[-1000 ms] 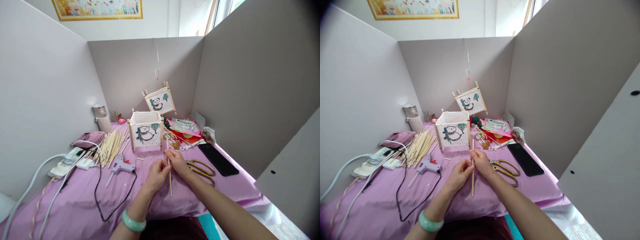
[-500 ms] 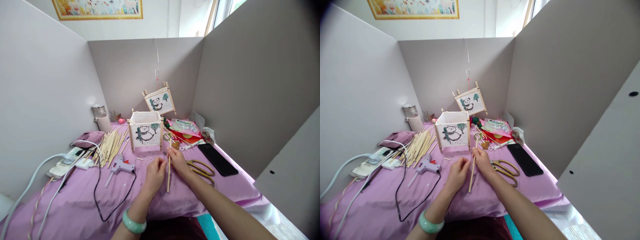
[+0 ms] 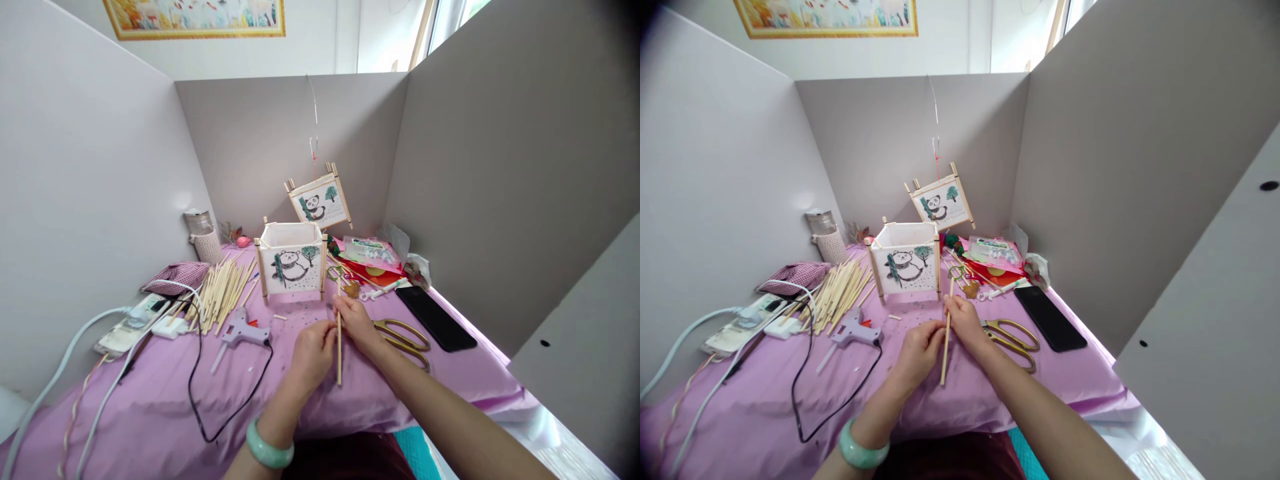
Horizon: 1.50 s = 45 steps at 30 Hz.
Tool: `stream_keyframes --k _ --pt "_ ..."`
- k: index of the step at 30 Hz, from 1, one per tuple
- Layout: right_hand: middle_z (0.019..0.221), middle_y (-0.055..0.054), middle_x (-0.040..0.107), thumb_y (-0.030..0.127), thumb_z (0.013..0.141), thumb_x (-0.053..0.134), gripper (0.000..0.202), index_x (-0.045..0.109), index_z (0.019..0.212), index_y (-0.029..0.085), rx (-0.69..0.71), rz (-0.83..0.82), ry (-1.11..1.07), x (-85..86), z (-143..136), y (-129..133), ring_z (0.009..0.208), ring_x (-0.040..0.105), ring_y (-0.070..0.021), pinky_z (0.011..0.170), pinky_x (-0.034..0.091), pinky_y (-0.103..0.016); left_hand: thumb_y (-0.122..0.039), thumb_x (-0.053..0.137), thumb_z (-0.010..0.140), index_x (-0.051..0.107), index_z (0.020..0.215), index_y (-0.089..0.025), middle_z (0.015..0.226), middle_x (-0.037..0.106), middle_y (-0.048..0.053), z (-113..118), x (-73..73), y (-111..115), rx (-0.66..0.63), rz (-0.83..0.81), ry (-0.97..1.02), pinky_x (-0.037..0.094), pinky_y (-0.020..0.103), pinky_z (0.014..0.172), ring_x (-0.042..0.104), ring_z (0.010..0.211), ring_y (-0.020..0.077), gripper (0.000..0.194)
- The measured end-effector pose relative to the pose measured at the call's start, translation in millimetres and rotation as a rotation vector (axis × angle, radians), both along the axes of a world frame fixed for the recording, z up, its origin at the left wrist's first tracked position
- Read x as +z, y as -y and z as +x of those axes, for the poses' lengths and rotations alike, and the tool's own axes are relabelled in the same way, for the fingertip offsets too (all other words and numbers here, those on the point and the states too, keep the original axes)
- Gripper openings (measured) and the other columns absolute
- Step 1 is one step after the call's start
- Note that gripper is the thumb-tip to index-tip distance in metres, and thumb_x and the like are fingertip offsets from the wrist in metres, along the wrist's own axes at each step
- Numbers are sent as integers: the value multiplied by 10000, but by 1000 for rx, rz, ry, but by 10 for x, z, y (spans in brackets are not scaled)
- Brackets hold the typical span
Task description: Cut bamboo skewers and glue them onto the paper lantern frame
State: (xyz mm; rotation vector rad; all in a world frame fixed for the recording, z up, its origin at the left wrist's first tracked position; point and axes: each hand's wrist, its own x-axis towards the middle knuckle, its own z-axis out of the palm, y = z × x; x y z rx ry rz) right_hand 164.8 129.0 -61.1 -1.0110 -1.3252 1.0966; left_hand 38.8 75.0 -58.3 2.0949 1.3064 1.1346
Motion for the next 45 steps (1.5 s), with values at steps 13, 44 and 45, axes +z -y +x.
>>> stream_keyframes --k 13,44,45 --pt "391 106 336 580 804 518 397 450 651 221 134 -82 -122 51 -63 78 334 251 -78 351 194 -217 -153 376 890 556 850 -175 785 645 83 53 -26 3 120 65 -182 419 301 644 610 720 211 186" --pt "424 79 383 579 841 502 421 484 640 209 72 47 30 10 -8 36 395 325 -98 393 239 -231 -273 536 768 501 697 -186 600 477 -37 6 -16 -91 -60 -246 344 316 242 542 441 564 125 117" --pt "424 78 385 573 844 504 418 486 637 209 64 51 46 6 -5 33 396 327 -100 397 242 -232 -260 523 777 496 696 -189 599 482 -35 7 -11 -79 -42 -223 301 316 246 547 448 567 130 111"
